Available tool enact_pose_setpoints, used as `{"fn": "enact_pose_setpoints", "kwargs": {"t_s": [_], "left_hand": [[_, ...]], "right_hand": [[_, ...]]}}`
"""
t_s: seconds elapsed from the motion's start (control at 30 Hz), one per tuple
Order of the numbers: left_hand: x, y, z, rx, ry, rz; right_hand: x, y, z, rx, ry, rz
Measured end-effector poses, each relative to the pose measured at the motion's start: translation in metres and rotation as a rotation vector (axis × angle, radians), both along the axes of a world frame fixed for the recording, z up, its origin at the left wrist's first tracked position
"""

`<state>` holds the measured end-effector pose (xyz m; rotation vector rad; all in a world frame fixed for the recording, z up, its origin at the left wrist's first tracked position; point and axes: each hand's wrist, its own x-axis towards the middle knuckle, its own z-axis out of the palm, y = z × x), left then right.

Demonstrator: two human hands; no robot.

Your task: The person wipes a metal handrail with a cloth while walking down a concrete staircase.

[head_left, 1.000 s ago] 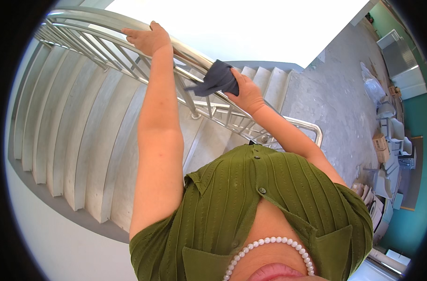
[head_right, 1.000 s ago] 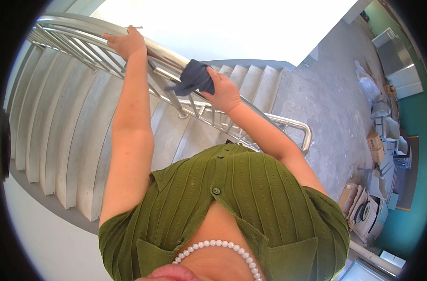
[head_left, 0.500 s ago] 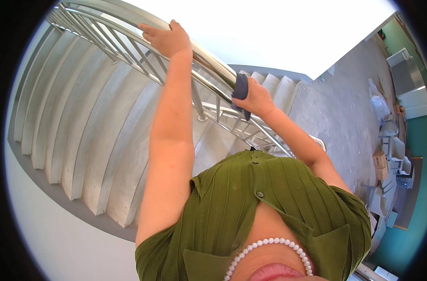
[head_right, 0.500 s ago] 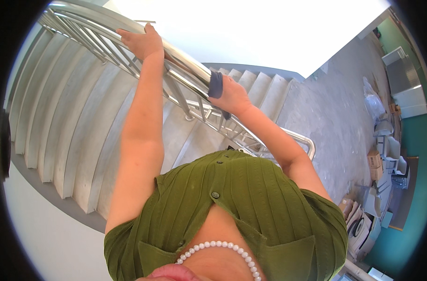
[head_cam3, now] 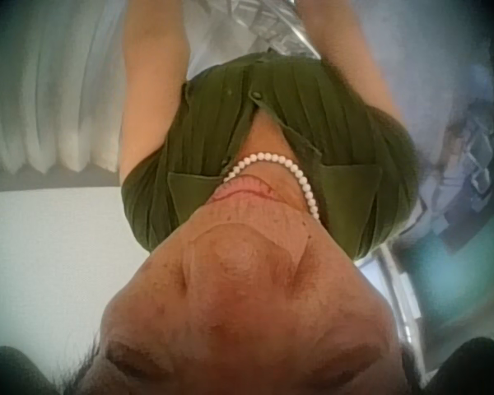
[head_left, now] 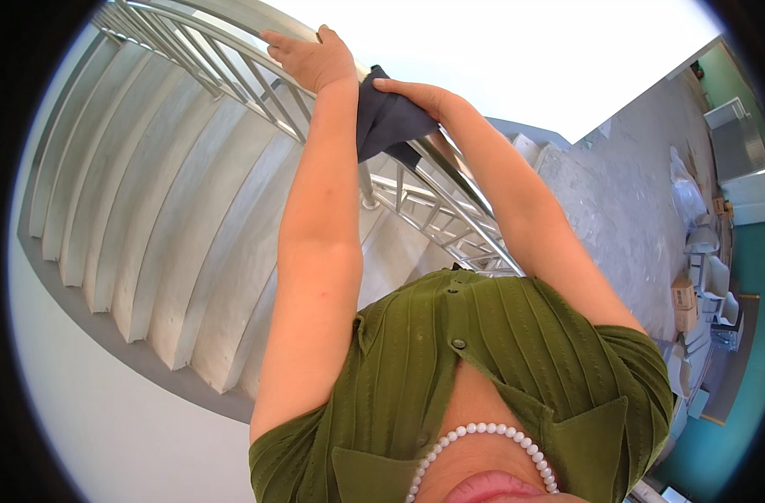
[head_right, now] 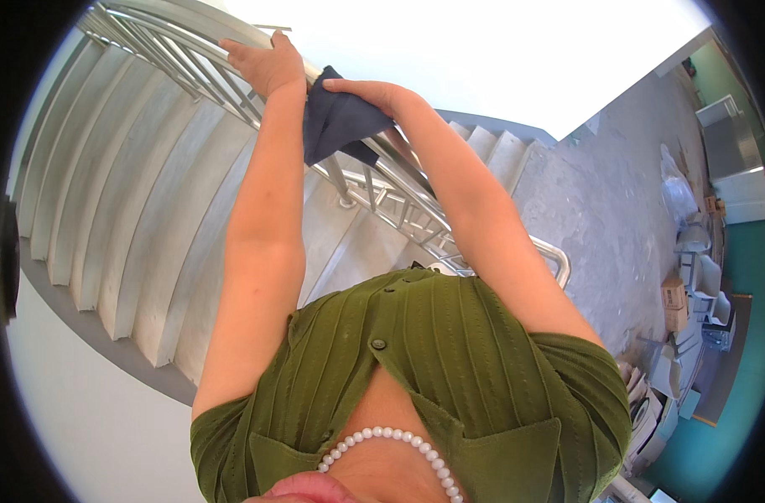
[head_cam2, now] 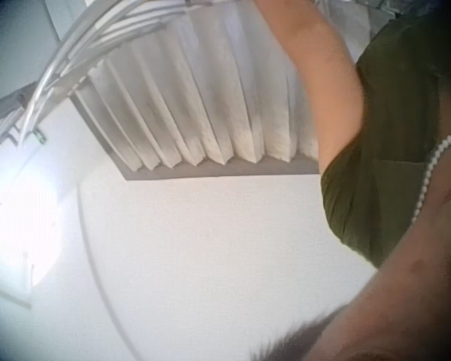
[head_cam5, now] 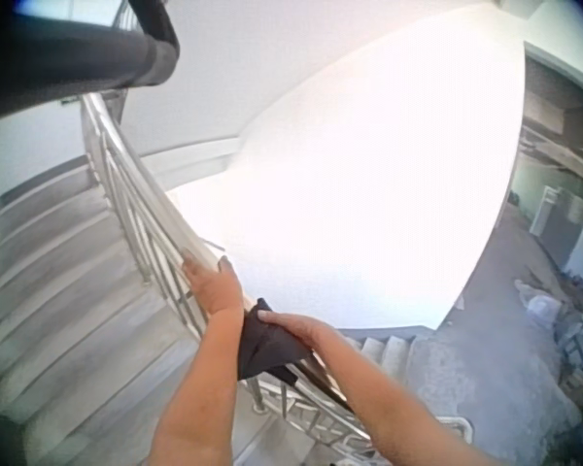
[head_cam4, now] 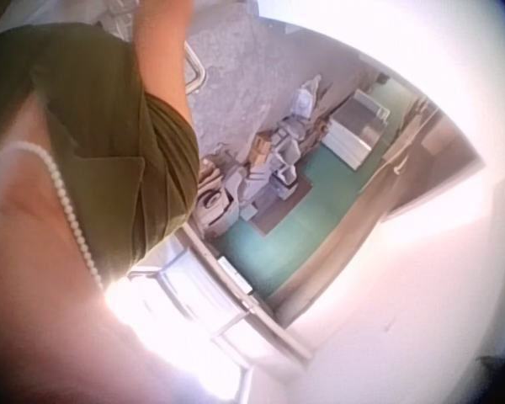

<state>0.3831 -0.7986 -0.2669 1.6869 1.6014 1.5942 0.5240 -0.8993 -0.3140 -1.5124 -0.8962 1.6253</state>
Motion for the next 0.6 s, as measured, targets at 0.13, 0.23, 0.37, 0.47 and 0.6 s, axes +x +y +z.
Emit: {"fn": "enact_pose_setpoints", "kwargs": {"t_s": [0.13, 0.23, 0.37, 0.47, 0.6], "left_hand": [[0.004, -0.001, -0.001, 0.028, -0.068, -0.040], [-0.002, 0.012, -0.011, 0.058, 0.057, 0.025], [0.001, 0.004, -0.002, -0.004, 0.038, -0.048], [0.001, 0.000, 0.001, -0.041, 0.063, -0.049], [-0.001, 0.008, -0.006, -0.020, 0.126, -0.008]], "right_hand": [[0.022, -0.005, -0.039, -0.075, 0.030, -0.057], [0.016, -0.029, -0.035, 0.017, -0.052, -0.027], [0.028, -0.057, -0.050, 0.176, -0.196, 0.090], [0.026, -0.087, -0.068, 0.407, -0.580, 0.031], [-0.005, -0.145, -0.056, 0.351, -0.998, -0.141]]}}
